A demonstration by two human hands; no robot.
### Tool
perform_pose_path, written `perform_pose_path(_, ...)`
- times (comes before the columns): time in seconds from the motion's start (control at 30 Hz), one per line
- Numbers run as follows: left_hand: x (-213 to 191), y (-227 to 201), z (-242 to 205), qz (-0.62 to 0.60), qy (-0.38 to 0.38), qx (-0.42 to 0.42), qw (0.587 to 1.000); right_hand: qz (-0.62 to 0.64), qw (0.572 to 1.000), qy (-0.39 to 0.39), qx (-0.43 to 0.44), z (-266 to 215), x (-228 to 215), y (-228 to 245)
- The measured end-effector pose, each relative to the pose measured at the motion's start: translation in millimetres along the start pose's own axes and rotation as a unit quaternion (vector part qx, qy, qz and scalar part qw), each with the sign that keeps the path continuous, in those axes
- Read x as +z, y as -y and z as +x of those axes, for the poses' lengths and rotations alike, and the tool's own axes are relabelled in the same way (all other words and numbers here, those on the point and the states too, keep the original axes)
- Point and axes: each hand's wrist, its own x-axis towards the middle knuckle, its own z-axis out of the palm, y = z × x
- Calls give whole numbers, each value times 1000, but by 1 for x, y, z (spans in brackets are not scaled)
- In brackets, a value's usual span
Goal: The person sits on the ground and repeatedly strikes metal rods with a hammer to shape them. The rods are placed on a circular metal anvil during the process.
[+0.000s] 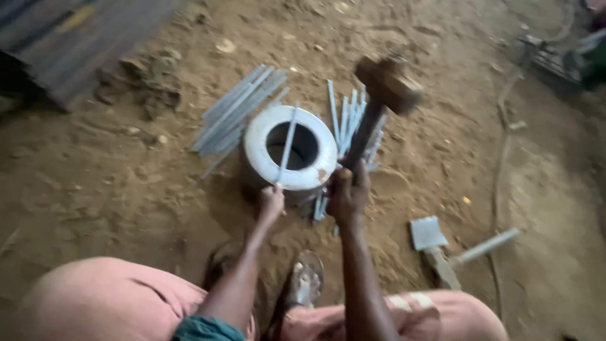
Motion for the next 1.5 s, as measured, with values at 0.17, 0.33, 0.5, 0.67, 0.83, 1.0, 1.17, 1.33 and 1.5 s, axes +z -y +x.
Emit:
perform_pose_path(0.17,2,-24,-13,38,9,-18,999,-1,998,29,-47,-5,1,-23)
perform_pose_path(0.33,4,-1,3,131,-32,36,990,-183,940,101,271,-4,11,-44)
perform_pose_path(0.5,15,13,47,13,-1,82,997,-236,970,48,18,3,3,-37)
perform_pose_path(0.67,16,25,33,-38,11,115,993,-200,957,-18,209,-17,-22,-47)
perform_pose_path(0.83,14,-2,18,-157,47,-12,986,-154,943,-3,296,-44,-37,-80)
perform_pose_path(1.0,2,-8,7,-137,50,-18,989,-173,924,-33,340,-57,-35,-98)
perform_pose_path(1.17,2,-24,5,-115,49,-15,992,-224,904,-10,363,-49,-41,-95)
perform_pose_path(1.33,-3,-18,-4,-109,43,-12,993,-263,922,14,286,-58,-49,-121)
perform_pose_path(1.5,-2,-24,-6,-87,39,-12,995,-263,918,22,297,-55,-53,-135)
